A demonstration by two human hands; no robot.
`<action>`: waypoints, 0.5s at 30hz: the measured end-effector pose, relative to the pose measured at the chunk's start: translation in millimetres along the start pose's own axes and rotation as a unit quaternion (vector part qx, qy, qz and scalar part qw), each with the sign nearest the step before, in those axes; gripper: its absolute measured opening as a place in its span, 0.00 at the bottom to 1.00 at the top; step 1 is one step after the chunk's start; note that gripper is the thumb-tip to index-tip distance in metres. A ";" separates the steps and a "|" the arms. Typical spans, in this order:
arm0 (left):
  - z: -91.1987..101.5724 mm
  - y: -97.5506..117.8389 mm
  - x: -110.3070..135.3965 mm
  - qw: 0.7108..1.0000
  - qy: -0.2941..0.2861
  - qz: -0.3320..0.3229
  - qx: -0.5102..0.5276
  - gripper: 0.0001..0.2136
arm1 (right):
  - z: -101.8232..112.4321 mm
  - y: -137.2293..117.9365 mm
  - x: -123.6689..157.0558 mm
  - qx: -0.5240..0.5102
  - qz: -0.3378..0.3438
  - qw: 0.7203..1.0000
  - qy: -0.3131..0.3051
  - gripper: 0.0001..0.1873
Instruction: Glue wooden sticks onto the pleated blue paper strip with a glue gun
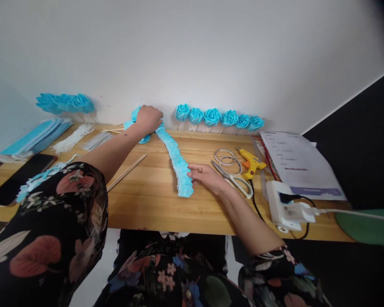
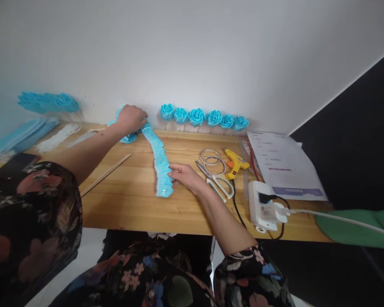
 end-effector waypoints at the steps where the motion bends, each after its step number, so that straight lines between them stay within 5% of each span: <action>1: -0.7 -0.5 -1.7 1.000 -0.007 0.007 -0.007 0.18 | -0.4 -0.3 0.0 0.001 0.000 1.000 0.000 0.23; 8: 19.1 -5.5 -22.6 0.996 0.041 0.067 0.049 0.19 | -1.5 1.4 -1.2 0.013 0.007 1.000 -0.004 0.23; 15: 51.7 -9.0 -52.1 0.990 0.090 0.059 0.094 0.19 | -5.8 3.9 -10.8 0.045 0.037 0.998 0.020 0.17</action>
Point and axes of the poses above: each hand's wrist, its own x-axis away from the middle knuckle, its own z-axis out of the back of the hand, y = z × x, the point moved 3 cm from there along -x, towards the middle knuckle, and after that the axes turned 15 degrees about y, right-handed, at the moved point
